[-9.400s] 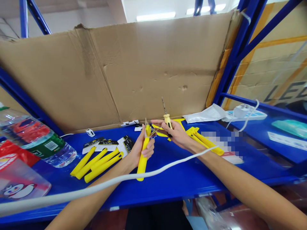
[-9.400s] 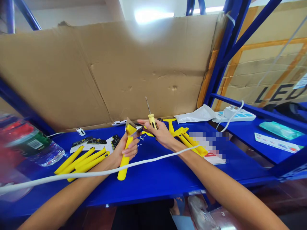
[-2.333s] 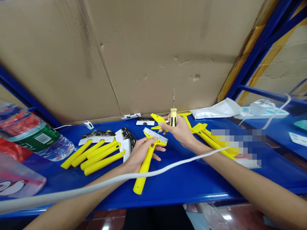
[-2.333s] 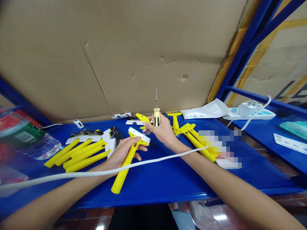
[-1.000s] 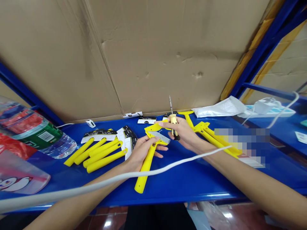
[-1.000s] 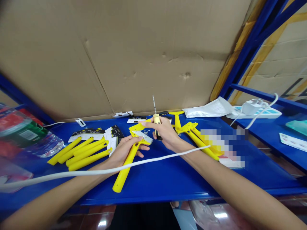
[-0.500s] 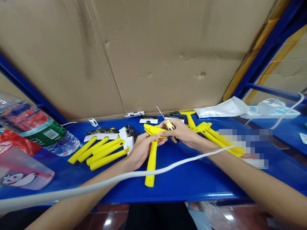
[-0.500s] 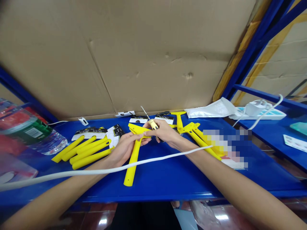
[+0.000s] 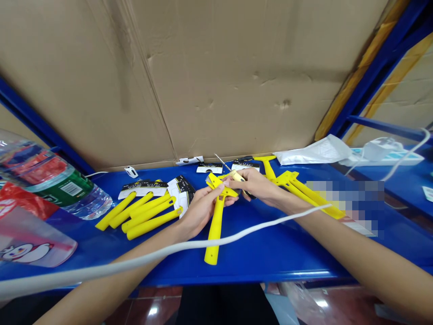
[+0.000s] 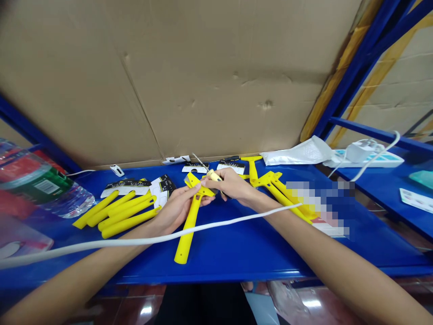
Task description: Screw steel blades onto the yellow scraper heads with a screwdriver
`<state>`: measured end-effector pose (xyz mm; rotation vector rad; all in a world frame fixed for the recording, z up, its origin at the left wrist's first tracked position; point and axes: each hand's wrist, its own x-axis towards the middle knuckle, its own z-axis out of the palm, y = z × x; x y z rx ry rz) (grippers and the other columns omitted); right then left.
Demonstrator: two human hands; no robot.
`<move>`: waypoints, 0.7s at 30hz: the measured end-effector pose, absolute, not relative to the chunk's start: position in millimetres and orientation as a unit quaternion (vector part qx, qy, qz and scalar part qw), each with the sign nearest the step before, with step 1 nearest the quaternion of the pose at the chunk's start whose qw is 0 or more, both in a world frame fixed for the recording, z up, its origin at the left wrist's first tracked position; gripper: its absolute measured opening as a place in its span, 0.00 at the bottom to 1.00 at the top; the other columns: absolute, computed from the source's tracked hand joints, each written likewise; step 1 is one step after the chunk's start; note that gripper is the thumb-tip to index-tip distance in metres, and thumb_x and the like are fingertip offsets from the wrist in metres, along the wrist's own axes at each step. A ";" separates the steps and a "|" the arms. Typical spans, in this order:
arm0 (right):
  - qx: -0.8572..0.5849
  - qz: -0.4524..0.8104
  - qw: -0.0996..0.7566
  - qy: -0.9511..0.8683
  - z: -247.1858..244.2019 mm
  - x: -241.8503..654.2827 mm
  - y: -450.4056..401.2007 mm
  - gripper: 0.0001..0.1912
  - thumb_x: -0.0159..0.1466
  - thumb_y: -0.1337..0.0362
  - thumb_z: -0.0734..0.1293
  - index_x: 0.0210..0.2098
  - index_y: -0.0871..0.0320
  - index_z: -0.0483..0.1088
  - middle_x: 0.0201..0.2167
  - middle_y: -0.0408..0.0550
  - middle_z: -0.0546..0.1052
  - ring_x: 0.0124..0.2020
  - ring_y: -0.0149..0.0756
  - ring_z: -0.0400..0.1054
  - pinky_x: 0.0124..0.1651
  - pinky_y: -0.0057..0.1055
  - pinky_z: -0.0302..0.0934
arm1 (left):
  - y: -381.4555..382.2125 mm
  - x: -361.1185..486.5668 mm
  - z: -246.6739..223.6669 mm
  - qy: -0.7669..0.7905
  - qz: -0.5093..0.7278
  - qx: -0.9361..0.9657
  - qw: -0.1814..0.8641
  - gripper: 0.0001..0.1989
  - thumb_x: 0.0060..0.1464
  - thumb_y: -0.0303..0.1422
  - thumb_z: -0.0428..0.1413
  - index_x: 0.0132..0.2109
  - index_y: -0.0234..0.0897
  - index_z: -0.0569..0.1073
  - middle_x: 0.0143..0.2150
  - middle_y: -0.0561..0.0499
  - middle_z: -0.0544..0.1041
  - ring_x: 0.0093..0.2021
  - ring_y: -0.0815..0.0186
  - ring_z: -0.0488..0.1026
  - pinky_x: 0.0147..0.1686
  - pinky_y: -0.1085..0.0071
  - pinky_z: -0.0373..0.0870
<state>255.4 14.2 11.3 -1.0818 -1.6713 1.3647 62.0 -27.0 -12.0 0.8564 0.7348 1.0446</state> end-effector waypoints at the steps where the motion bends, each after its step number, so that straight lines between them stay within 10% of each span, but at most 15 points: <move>1: -0.418 0.521 0.350 -0.657 12.8 257.2 14.7 0.21 0.58 0.48 0.80 0.39 0.61 0.83 0.26 0.43 0.76 0.19 0.24 0.60 0.14 0.23 0.55 | -27.7 62.1 -11.4 0.335 0.465 0.385 0.724 0.12 0.68 0.32 0.64 0.52 0.28 0.84 0.52 0.34 0.86 0.47 0.56 0.86 0.55 0.63 0.83; 18: -0.513 0.370 0.329 -0.701 25.4 288.8 -14.7 0.24 0.72 0.40 0.64 0.38 0.55 0.69 0.31 0.48 0.79 0.17 0.30 0.65 0.18 0.31 0.60 | -23.6 54.4 6.3 0.307 0.537 0.367 0.694 0.07 0.62 0.29 0.67 0.44 0.26 0.84 0.47 0.36 0.87 0.44 0.57 0.86 0.54 0.64 0.81; 21: -0.562 0.174 0.327 -0.740 -1.3 310.8 -48.8 0.18 0.73 0.49 0.63 0.53 0.55 0.70 0.46 0.57 0.82 0.39 0.48 0.81 0.41 0.42 0.76 | -20.8 49.6 15.7 0.279 0.588 0.367 0.665 0.08 0.60 0.31 0.70 0.42 0.28 0.84 0.44 0.40 0.87 0.46 0.57 0.86 0.56 0.62 0.80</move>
